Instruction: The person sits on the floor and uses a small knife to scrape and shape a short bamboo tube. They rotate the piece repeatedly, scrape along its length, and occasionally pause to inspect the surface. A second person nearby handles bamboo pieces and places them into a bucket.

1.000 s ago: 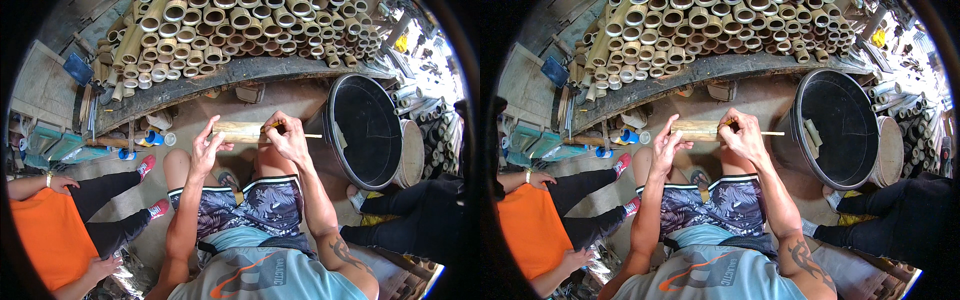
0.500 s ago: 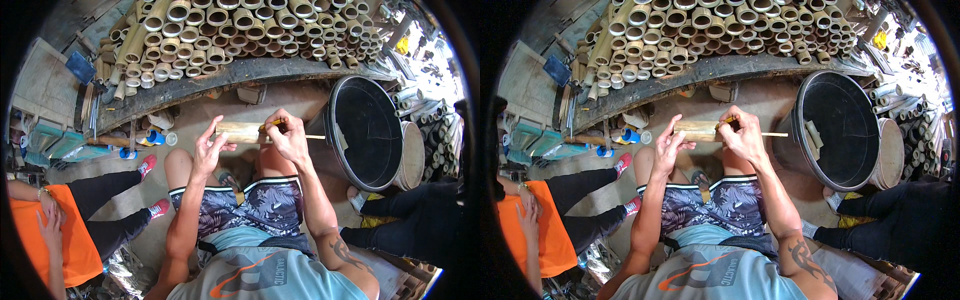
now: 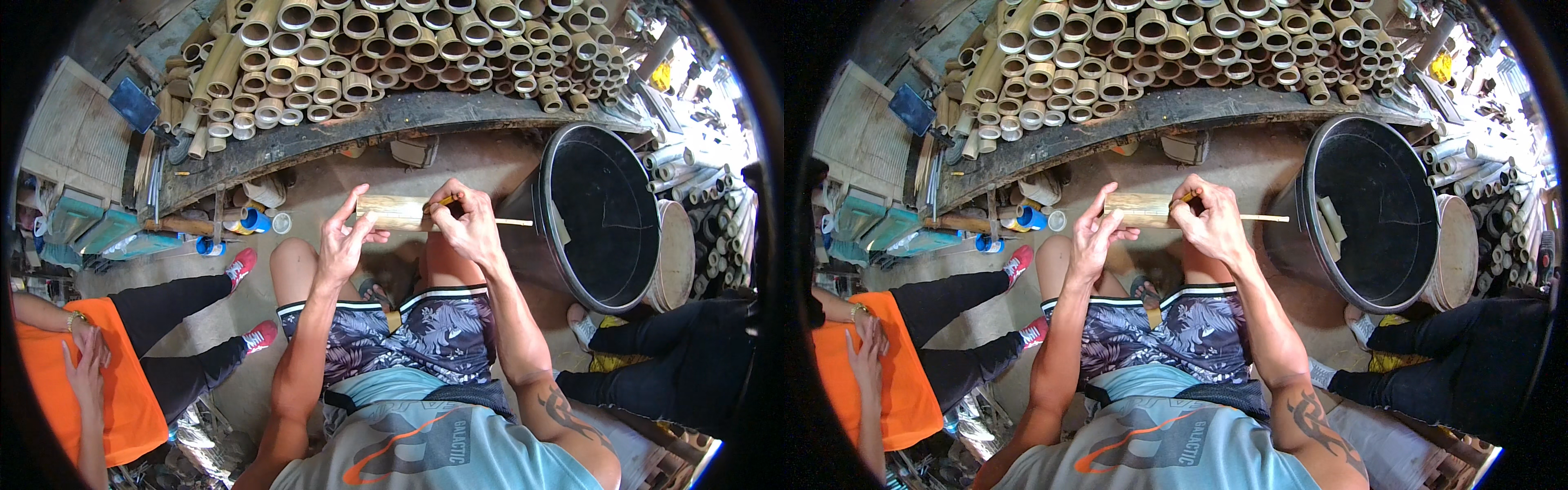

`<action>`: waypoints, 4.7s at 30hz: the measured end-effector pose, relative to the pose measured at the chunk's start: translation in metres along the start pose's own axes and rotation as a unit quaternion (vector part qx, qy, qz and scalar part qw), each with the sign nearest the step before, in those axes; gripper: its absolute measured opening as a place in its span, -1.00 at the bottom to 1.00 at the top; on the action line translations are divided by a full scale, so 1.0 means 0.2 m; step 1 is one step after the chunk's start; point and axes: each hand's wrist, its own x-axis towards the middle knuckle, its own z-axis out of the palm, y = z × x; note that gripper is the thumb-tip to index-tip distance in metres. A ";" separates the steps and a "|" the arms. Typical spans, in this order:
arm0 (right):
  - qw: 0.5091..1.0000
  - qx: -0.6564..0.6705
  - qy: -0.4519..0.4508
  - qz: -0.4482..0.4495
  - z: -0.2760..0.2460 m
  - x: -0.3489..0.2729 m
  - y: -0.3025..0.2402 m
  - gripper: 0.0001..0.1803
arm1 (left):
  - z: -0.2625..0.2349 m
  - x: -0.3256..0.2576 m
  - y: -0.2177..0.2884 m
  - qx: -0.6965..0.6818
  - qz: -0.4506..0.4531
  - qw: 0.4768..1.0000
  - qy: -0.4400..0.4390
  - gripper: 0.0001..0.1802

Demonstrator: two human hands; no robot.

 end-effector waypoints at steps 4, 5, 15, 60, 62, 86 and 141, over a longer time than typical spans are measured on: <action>0.999 0.006 0.004 0.037 0.01 0.00 -0.02 -0.87 | 0.01 0.00 0.01 0.000 0.000 1.000 0.005 -0.35; 0.999 0.009 0.012 0.052 0.02 0.00 -0.03 -0.86 | 0.01 0.00 0.01 0.003 0.002 1.000 0.003 -0.35; 0.997 -0.026 -0.002 0.075 0.06 0.00 -0.01 -0.84 | 0.01 0.00 0.01 0.011 0.010 1.000 0.001 -0.36; 1.000 -0.013 -0.012 0.014 0.19 0.04 -0.09 -0.88 | 0.04 -0.01 0.04 -0.003 0.018 1.000 0.005 -0.41; 1.000 -0.006 -0.007 0.016 0.19 0.03 -0.10 -0.88 | 0.04 -0.01 0.04 -0.004 0.017 1.000 0.005 -0.41; 0.983 -0.023 0.090 0.157 -0.23 -0.21 0.00 -0.86 | -0.02 0.00 0.07 -0.021 0.012 0.998 -0.065 -0.27; 0.980 -0.144 0.066 0.122 -0.27 -0.24 -0.06 -0.88 | 0.01 0.02 0.02 -0.064 -0.040 0.997 -0.035 -0.23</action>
